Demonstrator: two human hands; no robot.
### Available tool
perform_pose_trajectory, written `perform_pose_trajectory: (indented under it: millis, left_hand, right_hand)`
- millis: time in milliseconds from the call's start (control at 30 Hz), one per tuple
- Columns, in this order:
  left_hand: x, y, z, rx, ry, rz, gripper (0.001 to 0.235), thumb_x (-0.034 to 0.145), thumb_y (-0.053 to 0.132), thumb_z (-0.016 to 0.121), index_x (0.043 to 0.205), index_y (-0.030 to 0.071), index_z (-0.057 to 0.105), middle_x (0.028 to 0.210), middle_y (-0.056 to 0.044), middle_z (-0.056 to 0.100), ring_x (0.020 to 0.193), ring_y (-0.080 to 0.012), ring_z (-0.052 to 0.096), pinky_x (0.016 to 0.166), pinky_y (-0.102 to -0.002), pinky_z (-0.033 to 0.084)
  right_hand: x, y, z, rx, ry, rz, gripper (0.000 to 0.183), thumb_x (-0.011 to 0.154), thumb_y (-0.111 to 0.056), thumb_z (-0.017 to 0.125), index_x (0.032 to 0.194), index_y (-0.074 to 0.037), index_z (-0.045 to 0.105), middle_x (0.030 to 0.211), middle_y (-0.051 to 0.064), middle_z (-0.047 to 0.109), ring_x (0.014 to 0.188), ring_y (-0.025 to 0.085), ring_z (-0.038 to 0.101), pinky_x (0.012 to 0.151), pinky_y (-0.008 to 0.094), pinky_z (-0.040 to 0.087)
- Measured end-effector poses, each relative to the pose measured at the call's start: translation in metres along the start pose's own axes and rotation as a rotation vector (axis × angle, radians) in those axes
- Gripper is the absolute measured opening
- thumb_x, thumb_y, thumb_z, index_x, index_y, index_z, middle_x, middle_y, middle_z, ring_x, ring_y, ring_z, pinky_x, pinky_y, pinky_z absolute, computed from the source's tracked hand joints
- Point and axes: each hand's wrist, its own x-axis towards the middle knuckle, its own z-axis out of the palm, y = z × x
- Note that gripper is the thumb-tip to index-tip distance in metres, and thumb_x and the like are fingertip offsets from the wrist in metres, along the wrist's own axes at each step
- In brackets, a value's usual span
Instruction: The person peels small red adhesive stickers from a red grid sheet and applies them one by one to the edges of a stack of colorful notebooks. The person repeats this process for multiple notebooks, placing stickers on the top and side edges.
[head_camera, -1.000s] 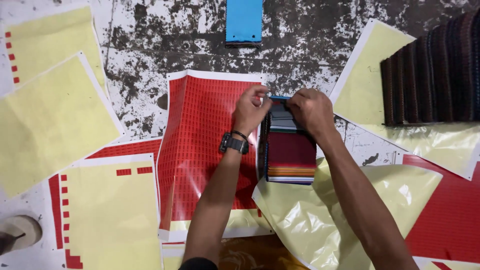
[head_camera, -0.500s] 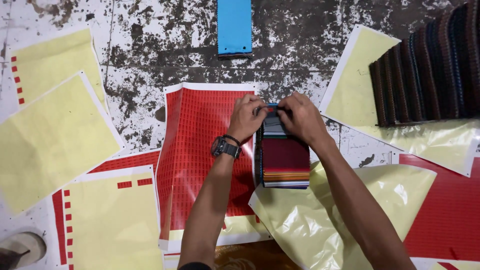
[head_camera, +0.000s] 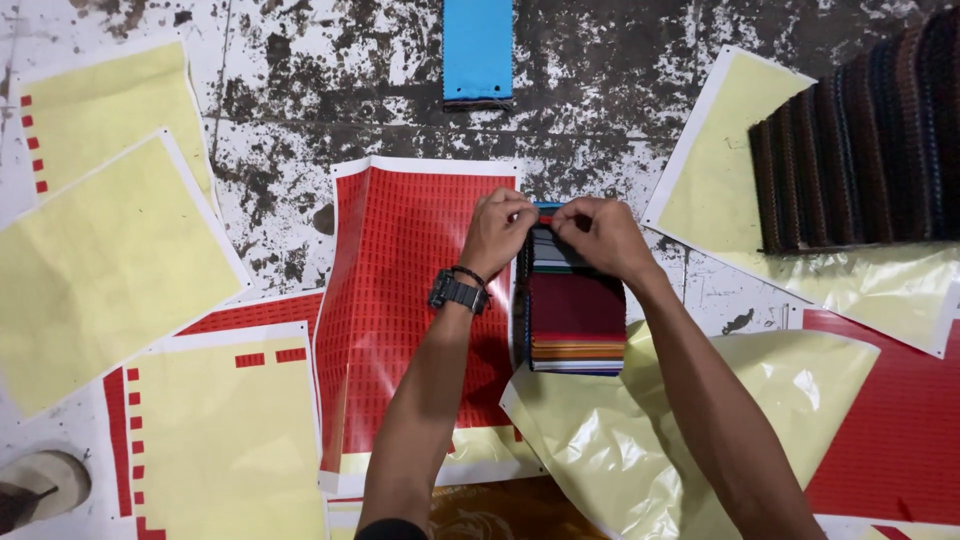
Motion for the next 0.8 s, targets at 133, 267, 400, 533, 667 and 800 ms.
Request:
perform_pose_trajectory:
  millis: [133, 267, 400, 533, 667, 800]
  left_hand:
    - [-0.001, 0.002, -0.002, -0.031, -0.022, -0.025, 0.020, 0.092, 0.029, 0.064, 0.095, 0.019, 0.081, 0.109, -0.009, 0.068, 0.099, -0.0376, 0.063, 0.094, -0.046, 0.050]
    - [-0.001, 0.002, -0.001, -0.024, -0.021, -0.022, 0.019, 0.091, 0.029, 0.064, 0.094, 0.020, 0.081, 0.108, -0.009, 0.069, 0.101, -0.0387, 0.064, 0.091, -0.044, 0.052]
    - [-0.006, 0.011, -0.004, 0.006, 0.005, 0.000, 0.015, 0.084, 0.028, 0.074, 0.094, 0.020, 0.081, 0.107, -0.008, 0.069, 0.100, -0.0369, 0.065, 0.087, -0.043, 0.054]
    - [-0.009, 0.012, -0.002, 0.042, 0.046, 0.034, 0.016, 0.084, 0.028, 0.074, 0.096, 0.020, 0.081, 0.106, -0.009, 0.068, 0.098, -0.0385, 0.065, 0.090, -0.046, 0.053]
    - [-0.011, 0.011, 0.000, 0.054, 0.078, 0.044, 0.018, 0.086, 0.031, 0.074, 0.098, 0.020, 0.080, 0.104, -0.008, 0.066, 0.098, -0.0369, 0.065, 0.093, -0.045, 0.051]
    - [-0.013, 0.011, 0.000, 0.019, 0.077, 0.023, 0.016, 0.087, 0.027, 0.073, 0.099, 0.020, 0.080, 0.107, -0.007, 0.064, 0.100, -0.0343, 0.063, 0.091, -0.043, 0.051]
  right_hand:
    - [0.001, 0.003, 0.001, 0.013, 0.022, 0.045, 0.011, 0.089, -0.011, 0.070, 0.095, -0.010, 0.080, 0.082, 0.018, 0.075, 0.078, 0.033, 0.072, 0.066, 0.044, 0.055]
    - [0.005, 0.012, 0.007, -0.030, 0.012, 0.076, 0.011, 0.087, -0.016, 0.073, 0.094, -0.015, 0.081, 0.079, 0.016, 0.075, 0.079, 0.034, 0.073, 0.065, 0.044, 0.054]
    - [0.007, 0.020, 0.013, -0.119, 0.023, 0.100, 0.011, 0.085, -0.020, 0.072, 0.092, -0.019, 0.081, 0.077, 0.014, 0.074, 0.079, 0.036, 0.073, 0.065, 0.046, 0.055]
    - [0.002, 0.024, 0.010, -0.184, 0.066, 0.002, 0.019, 0.078, -0.022, 0.083, 0.096, -0.019, 0.079, 0.080, 0.009, 0.071, 0.080, 0.034, 0.071, 0.070, 0.047, 0.058]
    - [-0.004, 0.004, -0.001, -0.274, 0.078, -0.075, 0.042, 0.081, -0.014, 0.082, 0.121, -0.015, 0.069, 0.101, 0.011, 0.058, 0.103, 0.044, 0.064, 0.085, 0.055, 0.056]
    - [-0.002, 0.010, -0.001, -0.378, 0.052, -0.102, 0.029, 0.086, -0.018, 0.080, 0.114, -0.017, 0.074, 0.113, 0.012, 0.056, 0.113, 0.045, 0.061, 0.097, 0.054, 0.052]
